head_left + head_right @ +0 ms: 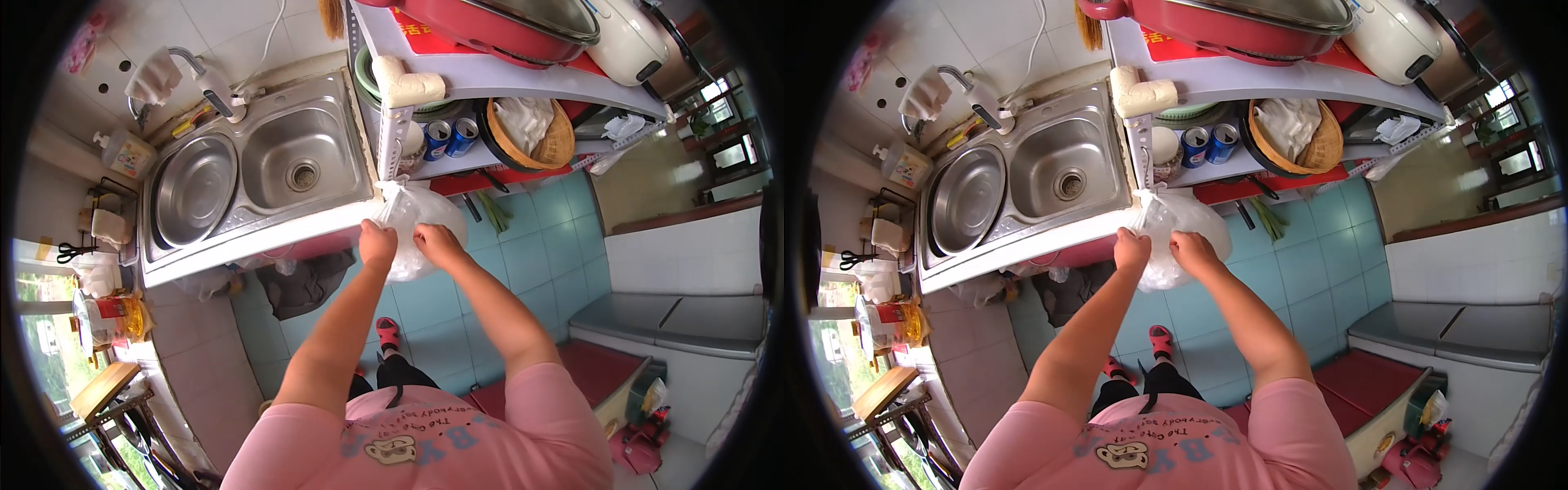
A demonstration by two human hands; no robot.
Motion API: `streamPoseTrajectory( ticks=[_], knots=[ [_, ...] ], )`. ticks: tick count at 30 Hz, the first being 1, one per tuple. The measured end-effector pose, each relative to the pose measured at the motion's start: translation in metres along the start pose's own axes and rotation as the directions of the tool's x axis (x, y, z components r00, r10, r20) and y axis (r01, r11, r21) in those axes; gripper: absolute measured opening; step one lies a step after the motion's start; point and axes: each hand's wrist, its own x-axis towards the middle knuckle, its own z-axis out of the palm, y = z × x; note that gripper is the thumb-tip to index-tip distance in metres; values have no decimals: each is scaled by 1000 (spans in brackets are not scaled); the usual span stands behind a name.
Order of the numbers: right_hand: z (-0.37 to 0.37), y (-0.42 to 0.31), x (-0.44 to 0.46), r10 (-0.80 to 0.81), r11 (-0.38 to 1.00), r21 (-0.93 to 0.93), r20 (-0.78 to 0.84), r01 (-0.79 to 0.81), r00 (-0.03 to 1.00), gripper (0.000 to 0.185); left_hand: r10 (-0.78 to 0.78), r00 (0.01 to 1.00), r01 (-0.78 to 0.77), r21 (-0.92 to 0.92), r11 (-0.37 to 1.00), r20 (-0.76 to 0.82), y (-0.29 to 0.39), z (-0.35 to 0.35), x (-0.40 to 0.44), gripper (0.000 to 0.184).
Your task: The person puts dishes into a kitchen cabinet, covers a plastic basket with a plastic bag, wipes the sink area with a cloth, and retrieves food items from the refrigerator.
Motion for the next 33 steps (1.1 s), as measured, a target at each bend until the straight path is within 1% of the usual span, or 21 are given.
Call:
streamPoseTrajectory(
  ticks=[2,4,6,8,9,12,14,15,18,19,20,22,23,25,26,28,29,30,31,32,33],
  knots=[
    [-3,-2,-1,-136,962,-255,-117,103,984,16,68,997,-69,-26,997,-22,-8,-1,0,32],
    [-1,-6,4,-176,959,-253,-196,124,965,18,91,994,-79,-168,983,63,-22,2,5,31],
    [5,-15,11,-215,957,-252,-270,146,939,19,81,995,-70,-185,980,54,-41,10,9,30],
    [6,-31,16,-280,958,-57,-369,279,886,20,164,984,-131,-354,926,63,-62,23,16,30],
    [9,-34,21,-279,959,-56,-370,278,886,20,164,984,-131,-353,926,65,-59,18,12,30],
    [22,-31,30,-241,968,1,-294,253,925,33,214,976,-191,-318,929,37,-47,4,-3,29],
    [27,-23,35,-180,966,-235,-321,106,930,58,232,971,-207,-309,928,48,-47,1,-3,30],
    [19,-26,36,-61,967,-256,-214,4,975,75,226,973,-202,-311,929,43,-47,-2,-4,30],
    [-1,-39,32,-13,940,-339,-134,-34,991,74,243,969,-225,-260,939,37,-44,-6,-6,31],
    [3,-30,32,-100,940,-341,-224,18,969,64,229,972,-207,-270,941,56,-43,-7,-6,31],
    [1,-27,33,-106,938,-346,-220,24,970,64,217,973,-189,-279,942,75,-41,-8,-6,32],
    [-5,-20,34,-52,926,-375,5,51,999,47,204,975,-175,-259,950,87,-39,-9,-5,35],
    [-7,-16,32,-57,923,-381,11,57,998,47,193,976,-164,-233,959,106,-39,-9,-5,38],
    [-10,-14,24,-272,950,-189,-113,248,956,34,183,977,-151,-253,956,109,-43,-8,-3,39],
    [-13,-13,18,-279,947,-195,-103,256,955,34,178,977,-141,-268,953,119,-44,-7,-2,39],
    [-28,-25,3,-114,977,161,-157,139,981,33,173,978,-137,-269,953,114,-45,-7,-1,39],
    [-22,-6,7,-134,902,391,-150,183,980,34,175,977,-139,-260,955,119,-45,-6,-1,40],
    [-28,-8,3,-139,905,384,-143,184,980,34,169,979,-133,-269,954,115,-45,-6,-1,40],
    [-36,-14,-3,-1,757,647,-135,89,991,35,172,978,-136,-273,953,115,-43,-5,-2,38],
    [-44,-19,-10,130,528,849,-86,5,988,37,176,978,-139,-276,951,115,-42,-5,-3,36],
    [-53,-19,-14,99,338,940,-85,47,991,39,172,979,-134,-284,949,113,-39,-6,-4,36]
  ],
)
